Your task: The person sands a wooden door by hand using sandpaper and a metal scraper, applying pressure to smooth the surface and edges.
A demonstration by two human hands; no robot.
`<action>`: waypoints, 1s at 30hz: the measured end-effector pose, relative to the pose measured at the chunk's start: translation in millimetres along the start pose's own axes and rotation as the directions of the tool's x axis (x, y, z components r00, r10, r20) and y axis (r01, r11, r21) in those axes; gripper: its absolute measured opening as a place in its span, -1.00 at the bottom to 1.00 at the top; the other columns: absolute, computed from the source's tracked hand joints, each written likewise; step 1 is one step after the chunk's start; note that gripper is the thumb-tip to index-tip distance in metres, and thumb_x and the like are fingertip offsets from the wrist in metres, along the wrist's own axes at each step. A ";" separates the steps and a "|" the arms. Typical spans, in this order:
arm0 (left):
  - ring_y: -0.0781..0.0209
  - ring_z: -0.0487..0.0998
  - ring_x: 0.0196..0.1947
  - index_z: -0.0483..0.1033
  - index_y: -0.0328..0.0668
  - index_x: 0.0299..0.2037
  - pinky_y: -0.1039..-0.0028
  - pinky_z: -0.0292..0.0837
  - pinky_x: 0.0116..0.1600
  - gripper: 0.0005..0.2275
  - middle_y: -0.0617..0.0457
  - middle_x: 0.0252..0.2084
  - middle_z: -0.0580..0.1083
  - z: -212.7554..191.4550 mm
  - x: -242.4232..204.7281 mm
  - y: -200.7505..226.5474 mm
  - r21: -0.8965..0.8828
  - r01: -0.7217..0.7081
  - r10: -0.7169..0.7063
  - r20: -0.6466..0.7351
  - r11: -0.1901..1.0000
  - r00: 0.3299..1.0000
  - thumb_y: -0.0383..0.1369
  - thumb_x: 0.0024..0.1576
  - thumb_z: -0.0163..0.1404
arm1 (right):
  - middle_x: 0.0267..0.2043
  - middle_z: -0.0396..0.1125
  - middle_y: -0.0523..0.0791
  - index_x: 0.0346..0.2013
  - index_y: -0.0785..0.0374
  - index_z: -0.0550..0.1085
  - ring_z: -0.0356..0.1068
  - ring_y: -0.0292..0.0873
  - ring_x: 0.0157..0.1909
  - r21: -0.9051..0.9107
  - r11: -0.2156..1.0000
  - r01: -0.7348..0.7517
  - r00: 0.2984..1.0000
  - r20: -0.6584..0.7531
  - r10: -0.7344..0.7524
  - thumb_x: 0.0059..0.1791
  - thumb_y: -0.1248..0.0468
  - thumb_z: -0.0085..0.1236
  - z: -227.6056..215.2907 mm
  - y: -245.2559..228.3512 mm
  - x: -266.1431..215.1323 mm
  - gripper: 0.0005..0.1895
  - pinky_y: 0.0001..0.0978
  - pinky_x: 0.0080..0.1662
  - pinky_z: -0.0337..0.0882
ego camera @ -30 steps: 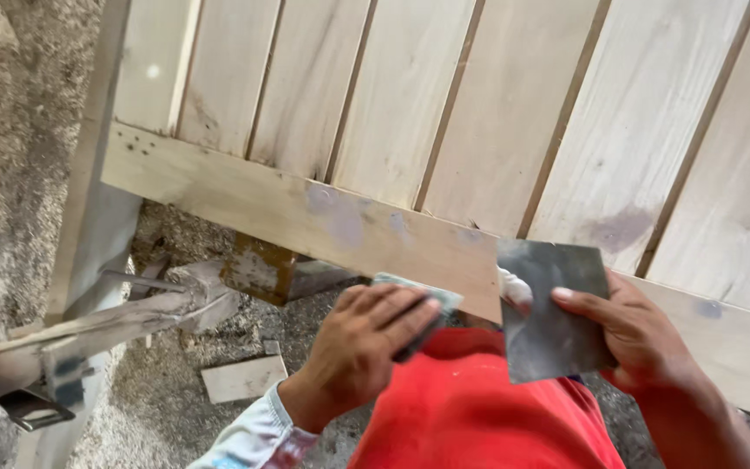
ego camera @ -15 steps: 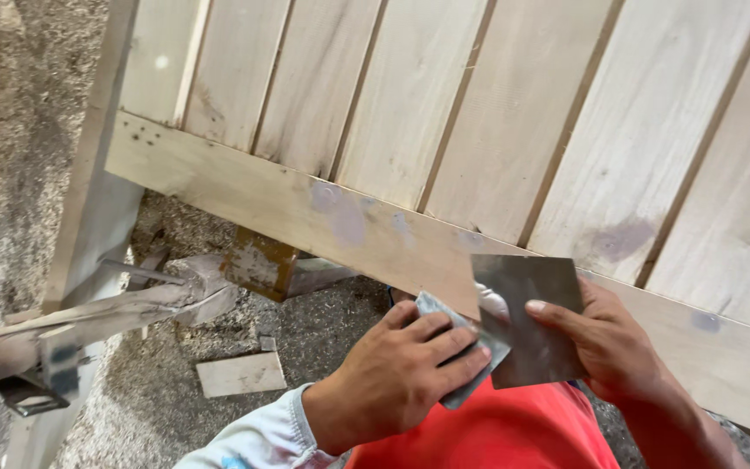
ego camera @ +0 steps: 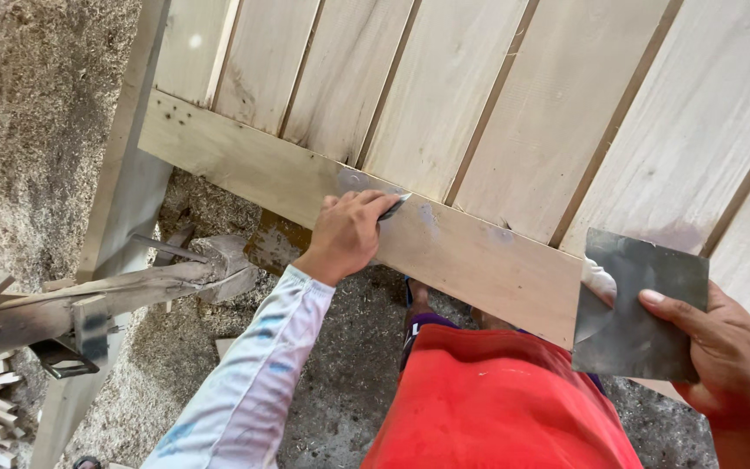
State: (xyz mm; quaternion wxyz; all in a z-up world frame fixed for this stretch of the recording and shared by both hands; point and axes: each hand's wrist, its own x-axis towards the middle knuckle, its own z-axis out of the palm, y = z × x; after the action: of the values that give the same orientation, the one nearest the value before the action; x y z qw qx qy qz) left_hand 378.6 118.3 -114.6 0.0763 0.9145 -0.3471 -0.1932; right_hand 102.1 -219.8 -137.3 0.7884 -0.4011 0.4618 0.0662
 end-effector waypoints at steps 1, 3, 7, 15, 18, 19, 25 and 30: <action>0.06 0.51 0.08 0.51 0.04 0.20 0.10 0.20 0.18 -0.61 0.05 0.15 0.53 2.0 3.6 -0.9 0.022 0.018 -0.019 0.018 1.000 1.000 -0.45 0.17 -0.16 | -0.01 0.47 0.09 0.20 0.41 0.37 0.54 0.00 -0.12 -0.007 1.000 -0.008 1.000 -0.003 0.008 0.08 0.36 0.04 -2.4 3.4 -0.9 -0.62 -0.06 -0.18 0.63; 0.07 0.50 0.09 0.51 0.06 0.20 0.10 0.19 0.20 -0.60 0.09 0.16 0.52 1.9 7.3 -1.0 0.054 0.042 -0.044 0.051 0.998 0.998 -0.45 0.17 -0.18 | -0.02 0.48 0.09 0.19 0.43 0.39 0.54 -0.02 -0.14 -0.019 1.000 -0.021 1.000 -0.013 0.020 0.10 0.35 0.04 -6.6 8.2 -4.1 -0.63 -0.09 -0.20 0.61; 0.08 0.47 0.13 0.50 0.08 0.21 0.11 0.18 0.22 -0.58 0.12 0.19 0.50 5.9 10.4 0.4 0.083 0.054 -0.061 0.092 0.995 0.994 -0.46 0.15 -0.17 | -0.03 0.48 0.06 0.18 0.42 0.40 0.54 -0.03 -0.17 0.001 0.999 -0.041 0.999 -0.033 0.041 0.10 0.35 0.06 -11.7 16.8 -8.0 -0.64 -0.09 -0.22 0.61; 0.06 0.41 0.19 0.44 0.04 0.28 0.20 0.19 0.25 -0.58 0.03 0.29 0.42 52.6 -36.2 14.8 0.124 -0.042 0.036 0.049 0.991 0.998 -0.42 0.19 -0.13 | -0.03 0.47 0.03 0.18 0.38 0.42 0.54 -0.05 -0.16 0.025 0.999 -0.034 0.998 -0.046 0.036 0.09 0.35 0.09 -19.6 24.2 -8.3 -0.64 -0.10 -0.22 0.61; 0.07 0.40 0.21 0.44 0.04 0.27 0.16 0.17 0.28 -0.59 0.05 0.28 0.43 48.2 -54.2 30.3 0.125 -0.063 0.049 0.112 0.990 0.992 -0.42 0.19 -0.12 | -0.04 0.46 0.03 0.17 0.39 0.41 0.52 -0.04 -0.17 0.035 0.996 -0.084 0.991 -0.104 0.088 0.08 0.34 0.10 -16.9 23.1 -5.9 -0.63 -0.07 -0.21 0.61; 0.08 0.41 0.21 0.45 0.05 0.25 0.11 0.15 0.28 -0.59 0.08 0.26 0.44 42.5 -60.3 34.4 0.122 -0.061 0.043 0.145 0.991 0.988 -0.43 0.16 -0.11 | -0.05 0.47 0.01 0.16 0.38 0.41 0.52 -0.06 -0.18 0.029 0.994 -0.104 0.988 -0.109 0.107 0.06 0.34 0.09 -16.2 22.2 -6.7 -0.63 -0.09 -0.22 0.61; 0.10 0.48 0.09 0.42 -0.01 0.31 0.19 0.24 0.17 -0.61 0.04 0.25 0.44 25.6 -24.0 30.6 -0.011 0.058 -0.057 0.120 0.998 0.991 -0.42 0.26 -0.16 | -0.04 0.47 0.02 0.18 0.36 0.41 0.52 -0.05 -0.17 0.023 0.993 -0.113 0.990 -0.083 0.114 0.07 0.34 0.11 -13.9 24.0 -0.2 -0.63 -0.09 -0.21 0.60; 0.07 0.48 0.12 0.48 -0.07 0.23 0.11 0.20 0.18 -0.60 0.08 0.19 0.49 26.7 -3.0 38.0 0.056 0.008 -0.003 -0.087 0.998 0.996 -0.46 0.16 -0.13 | -0.10 0.46 -0.03 0.11 0.37 0.42 0.51 -0.13 -0.23 0.007 0.993 -0.117 0.990 -0.079 0.118 0.03 0.31 0.12 -10.6 19.2 -4.2 -0.63 -0.20 -0.26 0.58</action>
State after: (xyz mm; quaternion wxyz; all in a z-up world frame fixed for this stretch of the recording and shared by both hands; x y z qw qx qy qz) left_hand 342.7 91.8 -127.8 0.0649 0.9248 -0.3461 -0.1438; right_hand 83.5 -213.1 -147.7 0.7648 -0.3744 0.5155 0.0960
